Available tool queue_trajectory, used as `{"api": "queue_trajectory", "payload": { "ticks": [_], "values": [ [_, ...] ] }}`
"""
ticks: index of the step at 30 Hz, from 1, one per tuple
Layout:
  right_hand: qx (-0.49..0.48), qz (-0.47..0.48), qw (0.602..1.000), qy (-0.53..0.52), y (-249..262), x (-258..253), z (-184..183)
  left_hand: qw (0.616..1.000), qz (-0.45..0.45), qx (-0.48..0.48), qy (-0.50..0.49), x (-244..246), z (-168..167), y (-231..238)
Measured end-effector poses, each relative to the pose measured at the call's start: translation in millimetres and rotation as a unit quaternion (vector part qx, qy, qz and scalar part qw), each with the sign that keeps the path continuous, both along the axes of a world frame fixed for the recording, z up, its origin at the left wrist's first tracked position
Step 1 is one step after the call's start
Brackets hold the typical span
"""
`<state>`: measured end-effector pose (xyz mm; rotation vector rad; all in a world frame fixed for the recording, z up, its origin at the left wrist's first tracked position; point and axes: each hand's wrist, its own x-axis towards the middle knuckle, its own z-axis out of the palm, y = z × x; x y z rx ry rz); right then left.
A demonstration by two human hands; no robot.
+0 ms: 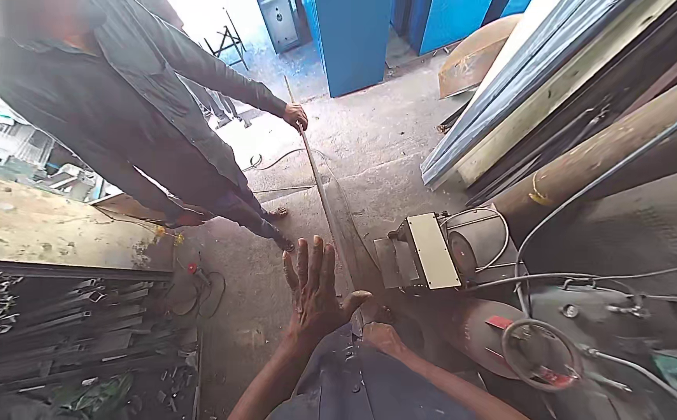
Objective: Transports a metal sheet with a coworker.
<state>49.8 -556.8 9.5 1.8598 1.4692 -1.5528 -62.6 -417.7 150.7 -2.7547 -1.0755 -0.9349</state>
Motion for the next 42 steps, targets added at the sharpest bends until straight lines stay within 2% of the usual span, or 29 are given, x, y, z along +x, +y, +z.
{"api": "queue_trajectory", "payload": {
  "ticks": [7,19,42],
  "values": [
    [0.009,0.002,1.000,-0.024,-4,2,5,0.999,0.033,-0.026,0.031,-8,-8,-26],
    [0.025,-0.004,1.000,-0.008,-8,-3,-6,0.993,0.026,-0.084,0.075,-14,-10,-55],
    [0.050,-0.056,0.996,-0.041,-26,14,5,0.983,0.001,-0.145,0.113,0,-12,-64]
  ]
}}
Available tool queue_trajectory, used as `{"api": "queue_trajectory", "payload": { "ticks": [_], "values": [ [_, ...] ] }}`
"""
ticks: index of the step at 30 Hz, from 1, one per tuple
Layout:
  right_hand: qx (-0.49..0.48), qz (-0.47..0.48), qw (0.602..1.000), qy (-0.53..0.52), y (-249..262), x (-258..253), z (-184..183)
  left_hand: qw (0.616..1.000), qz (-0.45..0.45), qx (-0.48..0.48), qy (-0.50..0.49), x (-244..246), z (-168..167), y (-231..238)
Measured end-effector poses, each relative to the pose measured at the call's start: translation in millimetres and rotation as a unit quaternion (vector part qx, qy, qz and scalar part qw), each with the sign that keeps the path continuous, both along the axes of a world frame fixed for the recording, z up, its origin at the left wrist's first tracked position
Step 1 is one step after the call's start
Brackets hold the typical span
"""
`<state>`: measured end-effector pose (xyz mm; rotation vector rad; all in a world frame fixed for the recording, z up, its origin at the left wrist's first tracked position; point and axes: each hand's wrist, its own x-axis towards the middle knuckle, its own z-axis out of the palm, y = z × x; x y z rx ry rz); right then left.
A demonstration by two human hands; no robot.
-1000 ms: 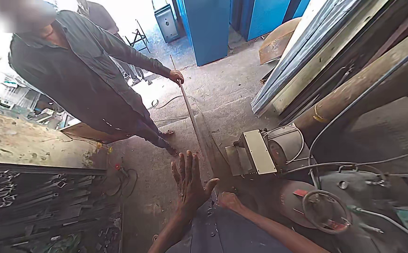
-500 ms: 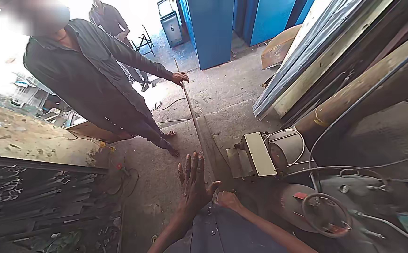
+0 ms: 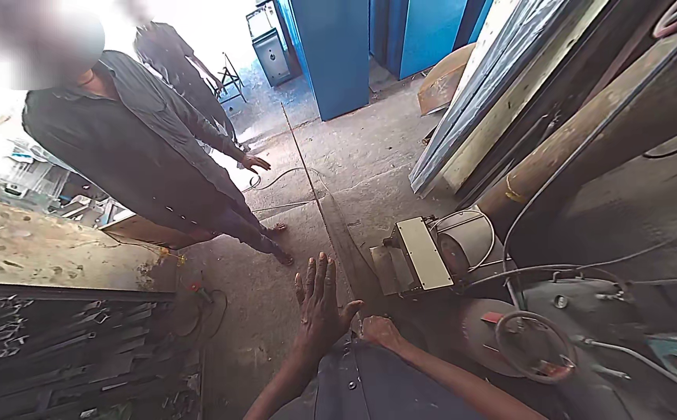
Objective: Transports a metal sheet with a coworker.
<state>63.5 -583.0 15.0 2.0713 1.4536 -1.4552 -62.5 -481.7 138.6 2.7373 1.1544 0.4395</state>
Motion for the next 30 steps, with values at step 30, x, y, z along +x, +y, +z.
{"api": "queue_trajectory", "payload": {
  "ticks": [30],
  "values": [
    [0.021,-0.123,0.991,0.050,25,-14,-9,0.936,-0.068,-0.332,0.101,-23,-134,36]
  ]
}}
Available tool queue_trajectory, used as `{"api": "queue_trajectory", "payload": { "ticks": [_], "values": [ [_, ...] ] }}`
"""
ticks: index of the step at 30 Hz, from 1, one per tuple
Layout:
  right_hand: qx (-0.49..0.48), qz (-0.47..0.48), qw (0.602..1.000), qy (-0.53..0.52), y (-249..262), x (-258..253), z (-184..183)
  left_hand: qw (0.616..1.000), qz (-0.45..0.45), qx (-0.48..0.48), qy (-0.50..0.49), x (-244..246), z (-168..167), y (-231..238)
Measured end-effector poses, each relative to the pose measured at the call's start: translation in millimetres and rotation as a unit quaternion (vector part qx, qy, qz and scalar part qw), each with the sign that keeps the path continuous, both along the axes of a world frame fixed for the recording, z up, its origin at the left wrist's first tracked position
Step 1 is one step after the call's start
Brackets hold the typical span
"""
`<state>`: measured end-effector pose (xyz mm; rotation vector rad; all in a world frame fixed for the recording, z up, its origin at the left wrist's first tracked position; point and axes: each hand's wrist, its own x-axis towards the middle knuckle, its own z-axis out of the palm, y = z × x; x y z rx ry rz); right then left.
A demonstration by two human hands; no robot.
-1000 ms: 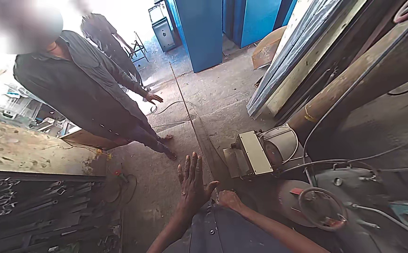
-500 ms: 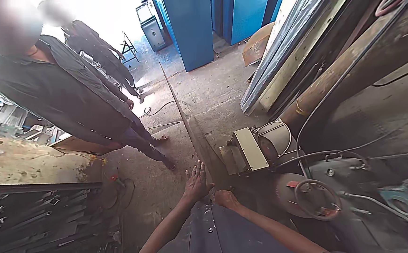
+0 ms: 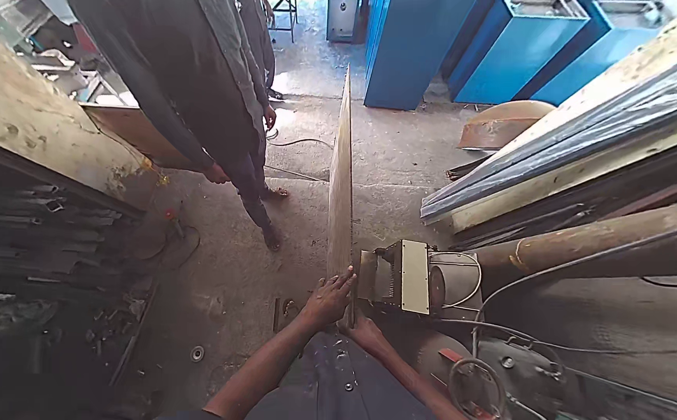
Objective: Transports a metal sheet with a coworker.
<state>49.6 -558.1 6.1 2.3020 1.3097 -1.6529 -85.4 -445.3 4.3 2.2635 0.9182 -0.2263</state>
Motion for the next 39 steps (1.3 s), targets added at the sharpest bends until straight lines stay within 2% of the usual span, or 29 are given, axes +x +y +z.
{"api": "queue_trajectory", "payload": {
  "ticks": [2,4,7,10,13,19,23,25,27,29,31,32,34,36,39],
  "values": [
    [0.019,-0.039,0.999,-0.031,16,-4,-3,0.999,0.009,-0.024,-0.048,-7,-6,0],
    [0.033,-0.043,0.994,-0.092,36,-6,-6,0.987,0.054,-0.058,-0.139,-20,-18,4],
    [0.026,-0.038,0.985,-0.166,52,-7,-12,0.955,0.177,-0.109,-0.213,-58,-66,10],
    [0.012,-0.024,0.982,-0.185,56,4,-14,0.932,0.276,-0.216,-0.091,-96,-121,11],
    [-0.029,-0.027,0.981,-0.189,68,17,-15,0.880,0.355,-0.316,0.007,-115,-169,1],
    [-0.061,-0.044,0.981,-0.181,83,25,-25,0.793,0.414,-0.445,0.050,-91,-260,-34],
    [-0.086,-0.012,0.979,-0.185,84,16,-20,0.697,0.458,-0.549,0.055,-57,-300,-68],
    [-0.095,-0.003,0.979,-0.183,92,10,-22,0.640,0.486,-0.594,0.027,-38,-307,-68],
    [-0.073,-0.020,0.986,-0.148,88,9,-23,0.571,0.536,-0.622,-0.004,-20,-296,-69],
    [-0.030,-0.105,0.992,-0.069,90,11,-29,0.473,0.629,-0.616,-0.037,-10,-293,-64],
    [0.008,-0.232,0.972,-0.039,92,4,-34,0.391,0.695,-0.602,-0.042,-6,-295,-77],
    [0.020,-0.261,0.964,-0.043,91,0,-33,0.373,0.716,-0.589,-0.040,-6,-292,-82],
    [0.032,-0.243,0.968,-0.056,103,3,-39,0.363,0.743,-0.560,-0.043,-3,-302,-69],
    [0.010,-0.229,0.971,-0.072,90,11,-30,0.360,0.745,-0.562,-0.013,1,-299,-88],
    [-0.025,-0.230,0.968,-0.096,92,16,-29,0.365,0.750,-0.552,0.001,0,-303,-80]
  ]
}}
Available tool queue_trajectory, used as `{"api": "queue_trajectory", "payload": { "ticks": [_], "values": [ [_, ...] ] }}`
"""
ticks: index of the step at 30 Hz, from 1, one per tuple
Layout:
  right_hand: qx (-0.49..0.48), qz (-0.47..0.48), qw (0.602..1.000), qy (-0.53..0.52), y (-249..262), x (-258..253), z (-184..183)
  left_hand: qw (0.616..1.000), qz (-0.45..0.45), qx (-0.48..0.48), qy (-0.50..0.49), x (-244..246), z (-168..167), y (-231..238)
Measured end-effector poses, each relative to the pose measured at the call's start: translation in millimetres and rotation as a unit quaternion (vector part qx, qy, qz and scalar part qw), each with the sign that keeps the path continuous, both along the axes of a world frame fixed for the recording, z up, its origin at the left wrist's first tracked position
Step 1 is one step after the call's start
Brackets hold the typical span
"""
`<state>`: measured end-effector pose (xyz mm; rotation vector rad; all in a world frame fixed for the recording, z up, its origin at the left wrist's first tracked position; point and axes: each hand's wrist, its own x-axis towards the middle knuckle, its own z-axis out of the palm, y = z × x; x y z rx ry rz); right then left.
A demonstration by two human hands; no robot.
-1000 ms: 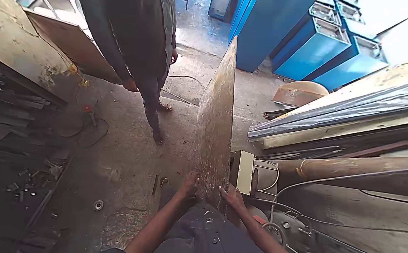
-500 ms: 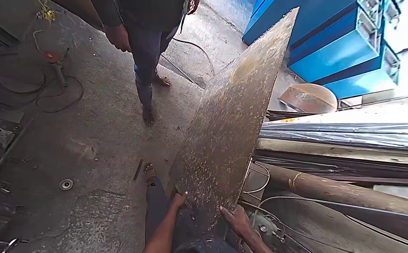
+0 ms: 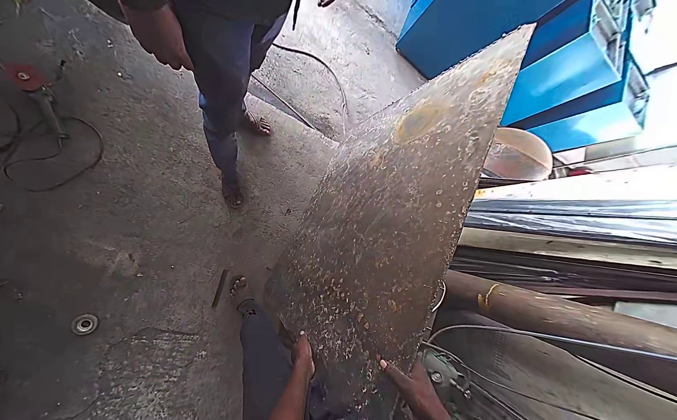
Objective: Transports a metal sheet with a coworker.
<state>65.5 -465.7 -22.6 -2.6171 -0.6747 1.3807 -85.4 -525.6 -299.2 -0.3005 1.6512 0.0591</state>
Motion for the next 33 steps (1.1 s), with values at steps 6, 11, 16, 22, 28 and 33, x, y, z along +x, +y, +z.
{"api": "queue_trajectory", "payload": {
  "ticks": [6,11,16,22,28,33],
  "values": [
    [-0.073,0.010,0.997,-0.034,7,3,14,1.000,-0.027,-0.001,-0.001,9,0,-1],
    [-0.098,0.039,0.994,-0.012,20,-1,20,1.000,0.005,-0.007,-0.028,0,-1,7],
    [-0.072,0.049,0.996,-0.015,21,-12,21,0.999,0.017,-0.041,-0.031,-23,-58,27],
    [-0.059,0.035,0.997,-0.018,21,-15,16,0.998,0.045,-0.049,0.018,-15,-126,18],
    [-0.012,0.050,0.999,0.006,33,-5,24,0.998,-0.045,-0.032,0.042,-12,-109,25],
    [-0.005,0.041,0.999,0.018,39,11,40,0.997,-0.062,-0.019,0.050,-22,-82,35]
  ]
}}
